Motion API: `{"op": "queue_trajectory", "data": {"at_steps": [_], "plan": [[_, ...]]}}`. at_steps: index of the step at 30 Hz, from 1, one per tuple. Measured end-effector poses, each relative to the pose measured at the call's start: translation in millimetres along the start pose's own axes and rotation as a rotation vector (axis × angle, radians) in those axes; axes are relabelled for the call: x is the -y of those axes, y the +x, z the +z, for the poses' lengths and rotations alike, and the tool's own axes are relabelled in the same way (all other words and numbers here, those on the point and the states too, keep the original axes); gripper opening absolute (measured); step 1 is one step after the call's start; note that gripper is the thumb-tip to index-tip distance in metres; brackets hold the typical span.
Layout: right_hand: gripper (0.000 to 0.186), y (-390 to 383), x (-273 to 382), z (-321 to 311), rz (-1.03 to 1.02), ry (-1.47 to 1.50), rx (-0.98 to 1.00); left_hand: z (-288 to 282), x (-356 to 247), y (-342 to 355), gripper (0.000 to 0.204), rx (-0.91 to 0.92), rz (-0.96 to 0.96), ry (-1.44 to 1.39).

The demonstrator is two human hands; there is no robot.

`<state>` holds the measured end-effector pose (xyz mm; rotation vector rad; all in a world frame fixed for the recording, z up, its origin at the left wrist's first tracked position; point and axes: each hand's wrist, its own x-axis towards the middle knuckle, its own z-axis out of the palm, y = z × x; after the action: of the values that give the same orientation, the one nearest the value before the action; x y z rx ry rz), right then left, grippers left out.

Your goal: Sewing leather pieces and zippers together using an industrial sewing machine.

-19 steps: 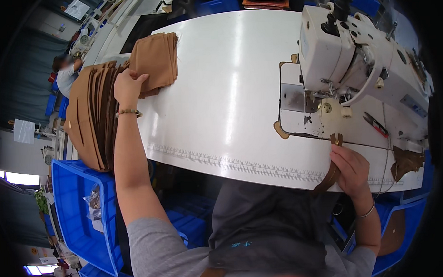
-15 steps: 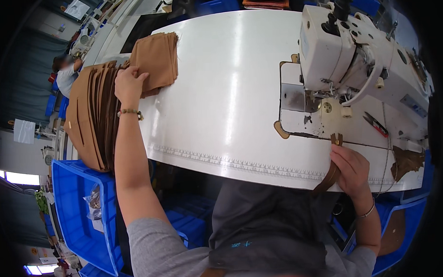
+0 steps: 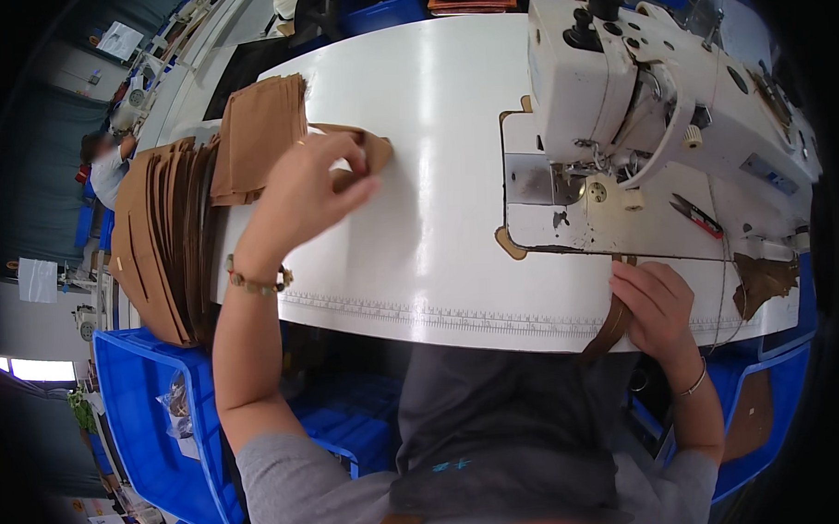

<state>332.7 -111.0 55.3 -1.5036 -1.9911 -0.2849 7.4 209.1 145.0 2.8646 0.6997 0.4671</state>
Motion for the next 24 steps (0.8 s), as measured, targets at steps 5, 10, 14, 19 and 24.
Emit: {"op": "queue_trajectory", "data": {"at_steps": [5,10,14,19,24], "plan": [[0.029,1,-4,-4,-0.058,-0.023,-0.028,55,-72,-16,0.065,0.425,0.035,-0.175],[0.034,9,4,-1,-0.116,0.181,0.028,73,-141,-66,0.074,0.346,0.082,0.091],[0.028,26,8,15,-0.199,0.195,0.209,69,-162,-78,0.059,0.262,0.211,-0.045],[0.028,50,-13,38,-0.196,0.120,0.229,77,-145,-49,0.052,0.178,0.079,-0.343],[0.020,59,-47,40,-0.255,0.290,0.312,101,-125,9,0.049,0.126,-0.241,-0.733]]}}
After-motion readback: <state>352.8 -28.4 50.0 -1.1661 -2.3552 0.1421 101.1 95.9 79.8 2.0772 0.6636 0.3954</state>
